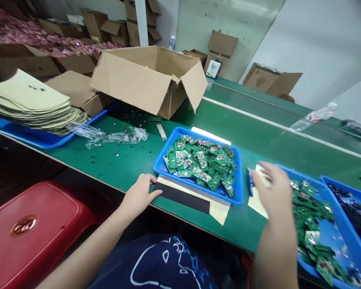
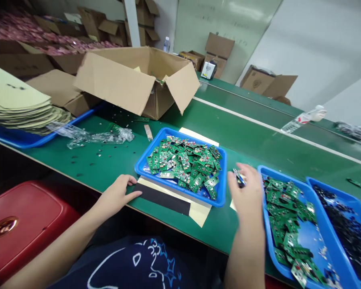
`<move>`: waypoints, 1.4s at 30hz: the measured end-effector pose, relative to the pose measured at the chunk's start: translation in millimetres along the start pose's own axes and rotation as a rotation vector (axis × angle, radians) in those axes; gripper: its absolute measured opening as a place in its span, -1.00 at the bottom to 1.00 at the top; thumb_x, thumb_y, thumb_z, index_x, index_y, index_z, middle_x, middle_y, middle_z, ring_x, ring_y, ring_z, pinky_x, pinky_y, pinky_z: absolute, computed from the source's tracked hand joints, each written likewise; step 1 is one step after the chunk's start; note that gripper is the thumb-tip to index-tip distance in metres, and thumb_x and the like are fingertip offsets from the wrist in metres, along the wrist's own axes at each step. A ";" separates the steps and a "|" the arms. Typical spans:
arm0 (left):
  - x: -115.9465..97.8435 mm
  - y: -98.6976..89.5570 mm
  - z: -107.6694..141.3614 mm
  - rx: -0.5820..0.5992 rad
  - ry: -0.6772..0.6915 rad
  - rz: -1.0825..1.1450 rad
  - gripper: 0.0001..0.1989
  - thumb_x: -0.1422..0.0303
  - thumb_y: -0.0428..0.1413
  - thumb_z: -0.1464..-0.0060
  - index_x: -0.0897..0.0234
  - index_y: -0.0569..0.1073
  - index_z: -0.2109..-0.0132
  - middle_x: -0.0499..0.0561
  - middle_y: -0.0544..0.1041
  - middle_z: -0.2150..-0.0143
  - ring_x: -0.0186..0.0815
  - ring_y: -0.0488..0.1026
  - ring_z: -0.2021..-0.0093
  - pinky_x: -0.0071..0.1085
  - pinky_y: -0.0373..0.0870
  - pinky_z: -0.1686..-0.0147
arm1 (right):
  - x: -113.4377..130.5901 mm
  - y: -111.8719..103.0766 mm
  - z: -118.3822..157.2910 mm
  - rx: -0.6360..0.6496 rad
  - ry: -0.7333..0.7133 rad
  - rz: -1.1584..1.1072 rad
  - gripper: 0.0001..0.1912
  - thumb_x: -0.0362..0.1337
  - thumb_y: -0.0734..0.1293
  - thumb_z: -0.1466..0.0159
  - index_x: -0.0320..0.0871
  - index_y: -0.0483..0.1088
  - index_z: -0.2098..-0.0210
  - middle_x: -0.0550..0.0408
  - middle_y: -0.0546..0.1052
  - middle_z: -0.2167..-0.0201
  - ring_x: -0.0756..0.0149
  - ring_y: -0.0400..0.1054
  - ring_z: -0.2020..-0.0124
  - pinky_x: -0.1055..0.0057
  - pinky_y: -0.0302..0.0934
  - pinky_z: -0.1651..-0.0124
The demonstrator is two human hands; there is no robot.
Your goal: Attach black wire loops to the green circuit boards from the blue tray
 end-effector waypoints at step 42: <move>-0.4 -0.5 -8.2 0.057 -0.111 0.514 -0.77 0.38 0.00 0.20 0.32 0.49 0.37 -0.09 0.37 0.58 -0.42 0.34 0.65 -0.53 0.30 0.68 | -16.7 -18.7 20.5 -0.188 0.018 -1.010 -0.96 -0.34 0.31 0.02 -0.08 0.40 0.54 0.14 0.42 0.55 0.30 0.34 0.52 0.34 0.19 0.51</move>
Point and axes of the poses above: each hand's wrist, its own z-axis away from the middle knuckle, its own y-axis out of the palm, x = y × z, the point moved 1 cm from there along -z, towards the middle knuckle
